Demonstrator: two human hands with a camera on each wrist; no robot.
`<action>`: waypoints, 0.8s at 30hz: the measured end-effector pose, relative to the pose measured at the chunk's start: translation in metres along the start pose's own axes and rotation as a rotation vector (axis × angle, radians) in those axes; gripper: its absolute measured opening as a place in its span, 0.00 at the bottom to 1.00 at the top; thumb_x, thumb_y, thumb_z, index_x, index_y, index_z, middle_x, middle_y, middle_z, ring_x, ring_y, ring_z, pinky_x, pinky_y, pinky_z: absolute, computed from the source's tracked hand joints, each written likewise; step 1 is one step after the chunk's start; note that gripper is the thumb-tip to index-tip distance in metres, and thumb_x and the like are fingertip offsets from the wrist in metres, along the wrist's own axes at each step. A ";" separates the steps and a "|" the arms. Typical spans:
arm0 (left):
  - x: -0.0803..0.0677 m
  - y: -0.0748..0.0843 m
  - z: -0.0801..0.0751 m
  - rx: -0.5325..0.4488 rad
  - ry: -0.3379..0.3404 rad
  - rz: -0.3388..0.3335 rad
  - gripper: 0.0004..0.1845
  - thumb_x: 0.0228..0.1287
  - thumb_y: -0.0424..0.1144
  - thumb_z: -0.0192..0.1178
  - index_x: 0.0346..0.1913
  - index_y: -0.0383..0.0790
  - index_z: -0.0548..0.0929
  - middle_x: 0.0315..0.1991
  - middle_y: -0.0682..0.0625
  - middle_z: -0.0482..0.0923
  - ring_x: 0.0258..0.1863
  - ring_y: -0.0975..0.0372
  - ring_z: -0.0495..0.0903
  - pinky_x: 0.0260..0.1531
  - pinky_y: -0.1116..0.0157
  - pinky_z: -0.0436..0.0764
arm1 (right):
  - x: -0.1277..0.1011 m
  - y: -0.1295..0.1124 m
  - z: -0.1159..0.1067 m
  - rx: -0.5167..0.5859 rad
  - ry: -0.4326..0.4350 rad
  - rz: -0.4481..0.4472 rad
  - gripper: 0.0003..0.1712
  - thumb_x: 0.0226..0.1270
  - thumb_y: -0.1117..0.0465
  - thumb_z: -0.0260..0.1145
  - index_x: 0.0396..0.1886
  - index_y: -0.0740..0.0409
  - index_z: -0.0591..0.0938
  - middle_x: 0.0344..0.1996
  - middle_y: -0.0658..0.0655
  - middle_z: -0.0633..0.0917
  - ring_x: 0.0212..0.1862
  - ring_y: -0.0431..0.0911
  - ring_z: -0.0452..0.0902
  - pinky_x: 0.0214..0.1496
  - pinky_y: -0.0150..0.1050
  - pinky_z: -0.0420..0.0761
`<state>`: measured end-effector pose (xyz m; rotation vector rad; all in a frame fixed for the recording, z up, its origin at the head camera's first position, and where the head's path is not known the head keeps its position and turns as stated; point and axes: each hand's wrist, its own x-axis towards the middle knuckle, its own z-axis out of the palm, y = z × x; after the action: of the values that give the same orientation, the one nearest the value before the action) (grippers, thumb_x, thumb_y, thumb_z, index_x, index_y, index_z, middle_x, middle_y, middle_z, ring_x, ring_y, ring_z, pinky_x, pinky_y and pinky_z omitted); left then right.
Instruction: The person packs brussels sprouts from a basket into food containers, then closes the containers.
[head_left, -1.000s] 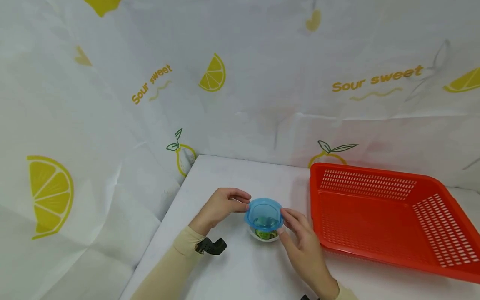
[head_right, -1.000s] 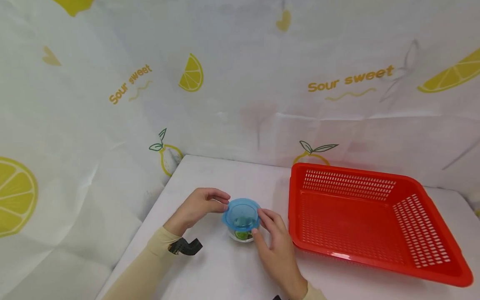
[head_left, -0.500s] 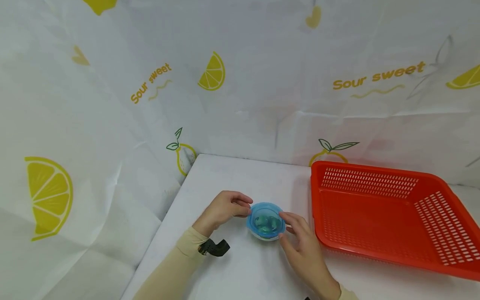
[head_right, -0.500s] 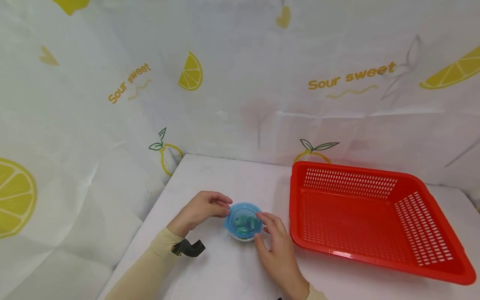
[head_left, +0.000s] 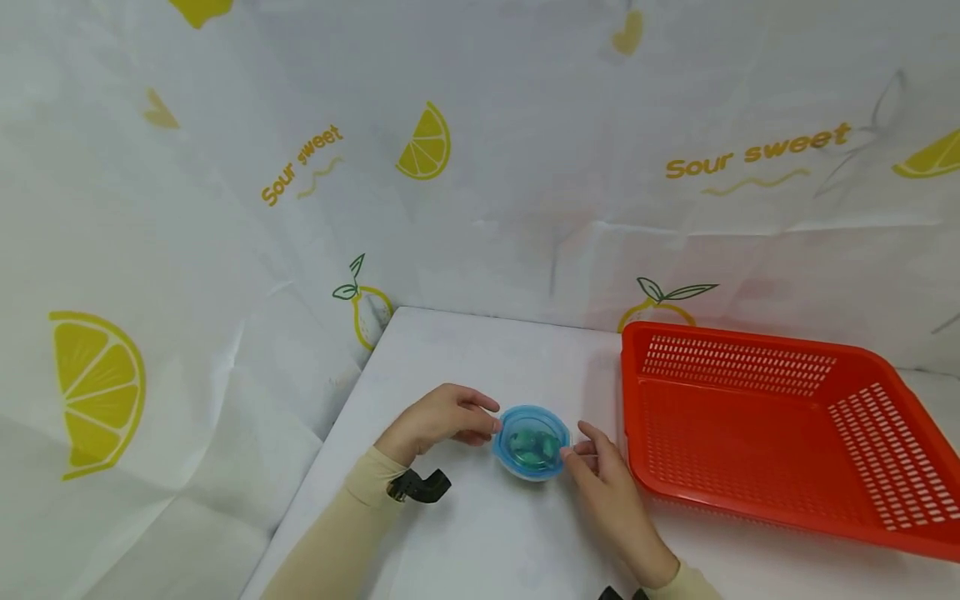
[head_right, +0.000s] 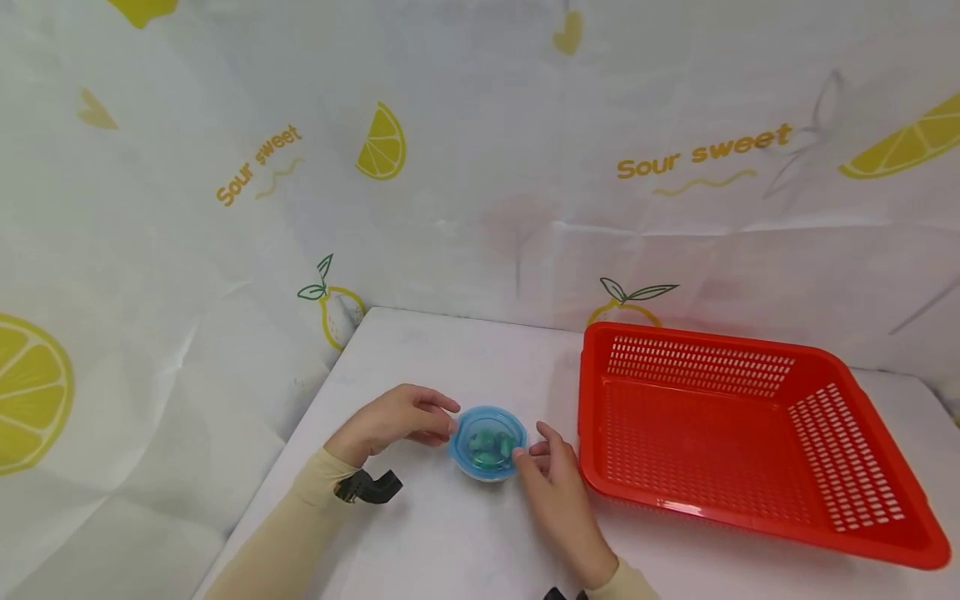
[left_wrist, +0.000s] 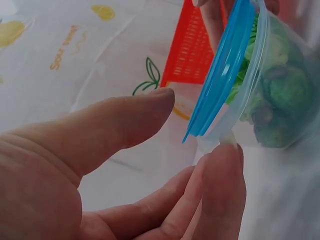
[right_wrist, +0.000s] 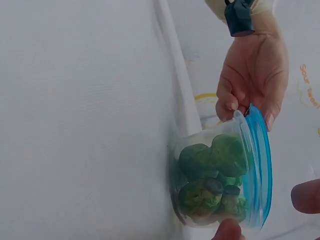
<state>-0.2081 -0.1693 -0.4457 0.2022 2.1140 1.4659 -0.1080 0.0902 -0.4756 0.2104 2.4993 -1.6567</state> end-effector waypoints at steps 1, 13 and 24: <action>0.000 -0.001 -0.001 -0.010 -0.023 -0.009 0.25 0.65 0.44 0.77 0.60 0.35 0.87 0.43 0.46 0.91 0.39 0.58 0.91 0.46 0.61 0.92 | 0.002 0.001 0.000 0.022 -0.014 0.017 0.36 0.86 0.50 0.61 0.82 0.63 0.64 0.56 0.61 0.80 0.54 0.48 0.79 0.54 0.31 0.85; 0.007 -0.006 0.004 -0.059 -0.078 -0.046 0.20 0.65 0.38 0.76 0.56 0.32 0.88 0.39 0.46 0.91 0.32 0.62 0.90 0.42 0.63 0.93 | 0.014 0.005 0.002 0.079 -0.072 0.019 0.26 0.88 0.56 0.57 0.75 0.64 0.74 0.41 0.58 0.81 0.42 0.47 0.79 0.43 0.32 0.84; 0.009 -0.009 0.005 -0.056 -0.103 -0.027 0.19 0.68 0.36 0.72 0.58 0.31 0.85 0.39 0.46 0.91 0.31 0.61 0.90 0.42 0.63 0.93 | 0.016 0.008 0.003 0.094 -0.072 -0.028 0.23 0.87 0.58 0.59 0.72 0.66 0.76 0.33 0.57 0.80 0.34 0.44 0.76 0.35 0.33 0.79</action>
<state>-0.2110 -0.1647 -0.4582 0.2220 1.9842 1.4648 -0.1219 0.0913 -0.4867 0.1236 2.3856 -1.7612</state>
